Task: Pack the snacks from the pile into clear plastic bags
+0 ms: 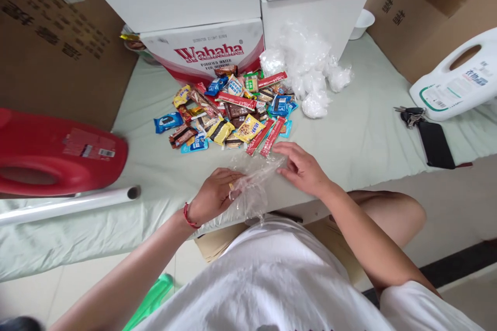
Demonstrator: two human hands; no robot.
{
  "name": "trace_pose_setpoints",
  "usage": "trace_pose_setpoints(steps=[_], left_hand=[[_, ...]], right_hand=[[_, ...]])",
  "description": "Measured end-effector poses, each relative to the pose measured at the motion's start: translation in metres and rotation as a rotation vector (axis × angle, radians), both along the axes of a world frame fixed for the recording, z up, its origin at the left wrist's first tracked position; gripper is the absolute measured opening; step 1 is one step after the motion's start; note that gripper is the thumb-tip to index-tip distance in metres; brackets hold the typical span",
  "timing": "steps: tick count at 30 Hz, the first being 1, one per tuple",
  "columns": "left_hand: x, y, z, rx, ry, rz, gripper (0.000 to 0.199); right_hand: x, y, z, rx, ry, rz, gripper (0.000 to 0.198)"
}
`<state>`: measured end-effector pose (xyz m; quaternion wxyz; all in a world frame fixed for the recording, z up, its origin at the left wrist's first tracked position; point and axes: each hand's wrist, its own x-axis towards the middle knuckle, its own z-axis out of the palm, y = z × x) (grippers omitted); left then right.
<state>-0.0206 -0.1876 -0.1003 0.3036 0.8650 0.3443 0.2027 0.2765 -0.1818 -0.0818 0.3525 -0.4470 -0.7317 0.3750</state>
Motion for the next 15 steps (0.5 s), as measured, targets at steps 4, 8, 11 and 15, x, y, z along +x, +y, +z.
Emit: trace_pose_setpoints(steps=[4, 8, 11, 15], left_hand=[[0.005, 0.002, -0.005, -0.027, 0.000, -0.074, 0.031], [0.001, 0.005, -0.004, -0.088, -0.060, -0.093, 0.032], [-0.013, 0.007, -0.004, -0.130, -0.108, -0.060, 0.034], [-0.039, 0.012, -0.007, -0.087, -0.099, -0.073, 0.038]], right_hand=[[-0.010, 0.005, 0.012, -0.086, -0.064, 0.259, 0.033], [-0.002, 0.012, 0.012, -0.133, 0.035, 0.206, 0.022], [0.020, 0.016, 0.007, -0.204, 0.134, 0.069, 0.022], [0.055, 0.016, 0.000, -0.159, 0.165, -0.063, 0.018]])
